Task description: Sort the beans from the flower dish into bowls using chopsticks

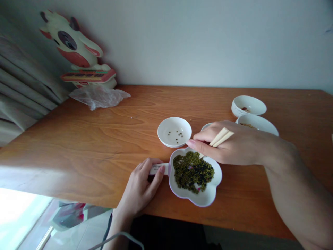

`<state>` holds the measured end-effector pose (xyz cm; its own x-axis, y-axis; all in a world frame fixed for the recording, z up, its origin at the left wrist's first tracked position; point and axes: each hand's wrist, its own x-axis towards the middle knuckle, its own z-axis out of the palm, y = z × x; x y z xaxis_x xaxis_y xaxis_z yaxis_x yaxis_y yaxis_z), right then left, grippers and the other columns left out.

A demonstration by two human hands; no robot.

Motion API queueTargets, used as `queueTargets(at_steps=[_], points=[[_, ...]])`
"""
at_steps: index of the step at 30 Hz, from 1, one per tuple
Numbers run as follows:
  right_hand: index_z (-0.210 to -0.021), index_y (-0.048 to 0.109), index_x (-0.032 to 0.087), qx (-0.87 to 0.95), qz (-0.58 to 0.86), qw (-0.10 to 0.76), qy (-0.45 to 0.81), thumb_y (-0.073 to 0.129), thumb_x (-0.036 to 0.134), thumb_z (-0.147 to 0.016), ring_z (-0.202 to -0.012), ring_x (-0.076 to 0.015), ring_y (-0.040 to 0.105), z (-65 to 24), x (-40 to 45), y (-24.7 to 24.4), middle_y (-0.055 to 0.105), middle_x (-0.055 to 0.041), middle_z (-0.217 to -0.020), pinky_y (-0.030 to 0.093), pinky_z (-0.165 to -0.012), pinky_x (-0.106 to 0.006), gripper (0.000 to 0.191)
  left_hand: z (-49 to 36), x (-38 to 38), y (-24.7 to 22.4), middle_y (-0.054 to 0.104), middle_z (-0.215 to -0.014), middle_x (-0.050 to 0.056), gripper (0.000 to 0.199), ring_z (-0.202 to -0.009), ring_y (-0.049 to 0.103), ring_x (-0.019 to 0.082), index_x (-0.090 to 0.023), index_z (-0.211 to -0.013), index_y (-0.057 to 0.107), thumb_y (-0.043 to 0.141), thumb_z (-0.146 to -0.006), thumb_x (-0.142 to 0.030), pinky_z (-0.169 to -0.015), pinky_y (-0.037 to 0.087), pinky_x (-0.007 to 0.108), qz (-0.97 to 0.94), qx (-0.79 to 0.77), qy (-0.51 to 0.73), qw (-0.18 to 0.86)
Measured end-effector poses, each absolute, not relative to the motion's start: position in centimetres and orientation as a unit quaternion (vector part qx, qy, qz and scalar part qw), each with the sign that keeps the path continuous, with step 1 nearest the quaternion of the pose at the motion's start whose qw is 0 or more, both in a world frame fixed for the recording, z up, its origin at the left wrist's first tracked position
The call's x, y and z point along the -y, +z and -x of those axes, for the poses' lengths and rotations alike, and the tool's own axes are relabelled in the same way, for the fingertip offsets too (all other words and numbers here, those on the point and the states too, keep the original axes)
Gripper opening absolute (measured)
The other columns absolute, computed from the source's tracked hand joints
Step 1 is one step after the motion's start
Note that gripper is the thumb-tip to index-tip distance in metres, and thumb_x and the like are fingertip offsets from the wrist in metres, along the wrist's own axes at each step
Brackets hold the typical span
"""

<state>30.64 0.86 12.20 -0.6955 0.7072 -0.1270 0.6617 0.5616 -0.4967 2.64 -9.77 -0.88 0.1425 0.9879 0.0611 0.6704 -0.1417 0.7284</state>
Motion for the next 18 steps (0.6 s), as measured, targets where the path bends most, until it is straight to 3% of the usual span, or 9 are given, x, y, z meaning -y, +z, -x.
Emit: queueTargets(at_steps=[5, 10, 18], points=[[-0.077, 0.069, 0.02, 0.866, 0.417, 0.012, 0.275, 0.038, 0.066, -0.106, -0.057, -0.0166, 0.054, -30.8, -0.8, 12.5, 0.065, -0.002, -0.066, 0.033, -0.061, -0.034, 0.062, -2.8, 9.8, -0.7, 0.076, -0.105, 0.007, 0.024, -0.093, 0.072, 0.025, -0.025, -0.112, 0.066, 0.052, -0.107, -0.045, -0.083, 0.055, 0.036, -0.705, -0.589, 0.283, 0.276], [-0.085, 0.069, 0.021, 0.851, 0.404, 0.021, 0.336, 0.03, 0.064, -0.109, -0.069, -0.0184, 0.059, -29.9, -0.2, 13.3, 0.069, -0.0033, -0.076, 0.036, -0.065, -0.033, 0.063, -2.7, 9.7, -0.6, 0.075, -0.105, 0.005, 0.02, -0.094, 0.07, 0.024, -0.026, -0.112, 0.064, 0.052, -0.107, -0.042, -0.085, 0.054, 0.036, -0.709, -0.58, 0.28, 0.286], [-0.079, 0.055, 0.019, 0.88, 0.306, 0.076, 0.357, 0.024, 0.063, -0.11, -0.062, -0.0143, 0.048, -29.3, -0.9, 10.9, 0.057, -0.0002, -0.069, 0.032, -0.064, -0.032, 0.062, -2.6, 9.7, -0.5, 0.073, -0.107, 0.006, 0.02, -0.095, 0.068, 0.024, -0.025, -0.111, 0.064, 0.052, -0.107, -0.041, -0.087, 0.053, 0.037, -0.71, -0.574, 0.279, 0.297]])
